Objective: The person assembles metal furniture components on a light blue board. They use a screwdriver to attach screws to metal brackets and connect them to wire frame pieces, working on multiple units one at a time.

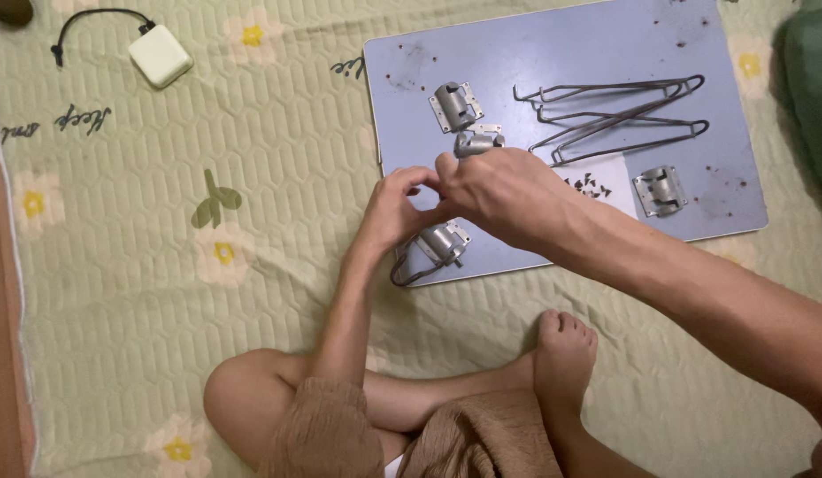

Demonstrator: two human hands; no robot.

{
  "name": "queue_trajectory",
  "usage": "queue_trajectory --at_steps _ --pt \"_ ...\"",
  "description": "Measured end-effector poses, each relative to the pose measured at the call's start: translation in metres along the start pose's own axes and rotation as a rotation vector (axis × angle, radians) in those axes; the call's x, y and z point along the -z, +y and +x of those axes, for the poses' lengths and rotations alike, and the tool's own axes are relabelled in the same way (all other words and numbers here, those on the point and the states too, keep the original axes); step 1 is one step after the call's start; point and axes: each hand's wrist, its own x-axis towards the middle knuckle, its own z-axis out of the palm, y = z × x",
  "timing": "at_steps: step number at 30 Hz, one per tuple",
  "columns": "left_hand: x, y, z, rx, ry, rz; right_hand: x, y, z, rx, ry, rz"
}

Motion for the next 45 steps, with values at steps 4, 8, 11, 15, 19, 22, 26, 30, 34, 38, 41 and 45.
queue_trajectory --at_steps 4,8,11,15,19,22,26,30,34,38,41,45 --pt "-0.006 -0.004 0.003 0.058 -0.023 -0.042 -0.005 -0.007 -0.001 -0.07 -0.034 -0.123" --pt "-0.009 -0.007 0.001 0.121 0.021 -0.066 -0.01 -0.006 0.003 -0.116 -0.081 -0.123" --pt "-0.007 -0.004 0.001 0.038 0.066 -0.059 -0.011 -0.001 0.003 -0.026 0.118 -0.054" --pt "-0.003 0.005 0.0 -0.091 0.076 -0.144 -0.011 0.005 -0.003 0.108 0.15 0.14" --pt "-0.002 0.01 -0.004 -0.054 0.038 -0.154 -0.011 0.011 -0.003 0.164 0.075 0.17" --pt "0.0 0.012 -0.002 -0.04 0.047 -0.115 -0.011 0.012 0.002 0.121 0.047 0.146" --pt "0.003 0.009 0.002 -0.03 0.014 -0.04 -0.014 0.012 0.003 0.075 0.039 0.076" --pt "0.008 0.007 0.005 0.032 -0.103 -0.095 -0.024 0.011 0.004 -0.025 0.096 0.058" --pt "0.005 0.01 0.006 -0.104 -0.148 -0.161 -0.029 0.012 -0.003 -0.237 0.052 0.066" --pt "-0.003 0.013 0.006 -0.082 -0.167 -0.19 -0.028 0.016 -0.008 -0.19 0.085 -0.078" --pt "0.002 0.015 0.009 -0.076 -0.207 -0.184 -0.03 0.016 -0.01 -0.269 -0.069 -0.129" --pt "0.012 0.03 0.007 0.027 -0.244 -0.185 -0.033 0.014 -0.007 -0.14 0.047 -0.203"
